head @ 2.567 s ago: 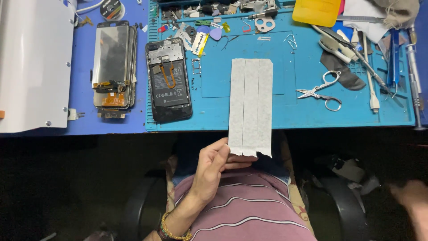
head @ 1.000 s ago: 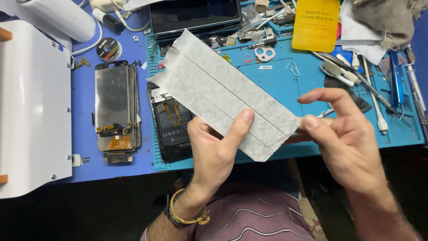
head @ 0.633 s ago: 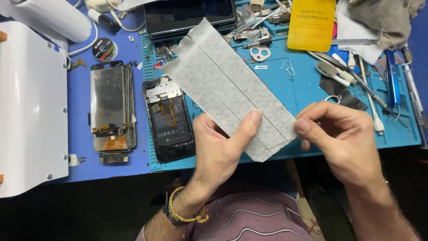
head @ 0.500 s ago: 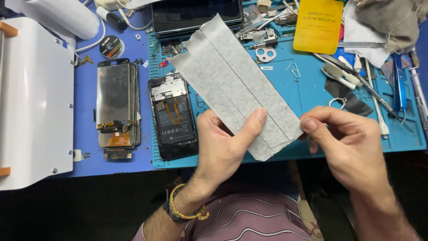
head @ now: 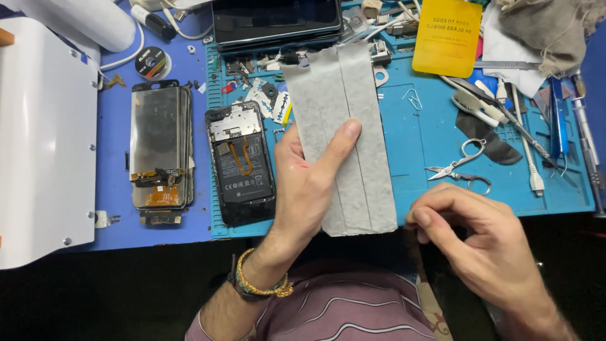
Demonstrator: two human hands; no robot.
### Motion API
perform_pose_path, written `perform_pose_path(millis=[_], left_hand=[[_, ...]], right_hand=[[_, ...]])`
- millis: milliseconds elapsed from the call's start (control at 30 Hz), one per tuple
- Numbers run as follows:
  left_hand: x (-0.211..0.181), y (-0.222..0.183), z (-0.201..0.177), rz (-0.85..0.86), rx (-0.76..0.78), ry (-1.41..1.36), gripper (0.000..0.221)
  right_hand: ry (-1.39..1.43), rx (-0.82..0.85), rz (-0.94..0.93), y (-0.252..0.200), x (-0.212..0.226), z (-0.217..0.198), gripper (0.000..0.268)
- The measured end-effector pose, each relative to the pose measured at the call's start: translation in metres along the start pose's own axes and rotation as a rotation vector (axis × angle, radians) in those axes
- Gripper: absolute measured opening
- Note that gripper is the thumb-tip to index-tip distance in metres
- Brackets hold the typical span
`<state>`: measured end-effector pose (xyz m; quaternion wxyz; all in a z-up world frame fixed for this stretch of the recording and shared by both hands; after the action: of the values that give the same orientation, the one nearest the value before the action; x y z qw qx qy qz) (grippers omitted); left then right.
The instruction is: Applying masking tape to a cracked phone screen and preparing a paper template using scissors
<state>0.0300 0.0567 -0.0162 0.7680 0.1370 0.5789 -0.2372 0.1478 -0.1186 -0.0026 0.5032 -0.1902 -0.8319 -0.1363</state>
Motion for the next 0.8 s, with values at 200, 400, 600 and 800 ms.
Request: perform_pose_path(millis=[200, 400, 600, 800], left_hand=[[0.003, 0.000, -0.005, -0.009, 0.004, 0.015, 0.027], [0.000, -0.003, 0.005, 0.007, 0.089, 0.056, 0.031], [-0.002, -0.012, 0.011, -0.052, 0.221, -0.007, 0.028], [0.003, -0.021, 0.018, -0.161, 0.392, -0.046, 0.036]], right_hand=[[-0.596, -0.157, -0.207, -0.002, 0.003, -0.044, 0.025], [-0.942, -0.040, -0.307, -0.014, -0.032, -0.057, 0.039], [-1.142, -0.014, -0.470, -0.004, -0.019, -0.057, 0.080], [-1.257, 0.091, -0.394, 0.006, -0.035, -0.056, 0.050]])
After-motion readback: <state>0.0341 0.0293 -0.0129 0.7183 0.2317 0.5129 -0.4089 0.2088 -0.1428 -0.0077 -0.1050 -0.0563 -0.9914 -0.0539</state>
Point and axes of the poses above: each hand's wrist, its own y-axis towards the middle knuckle, its own z-axis out of the palm, x = y × z, the point moved 4 cm from there along y, towards the middle knuckle, and after that the axes turned 1 degree about -x, right-handed, at the moved point
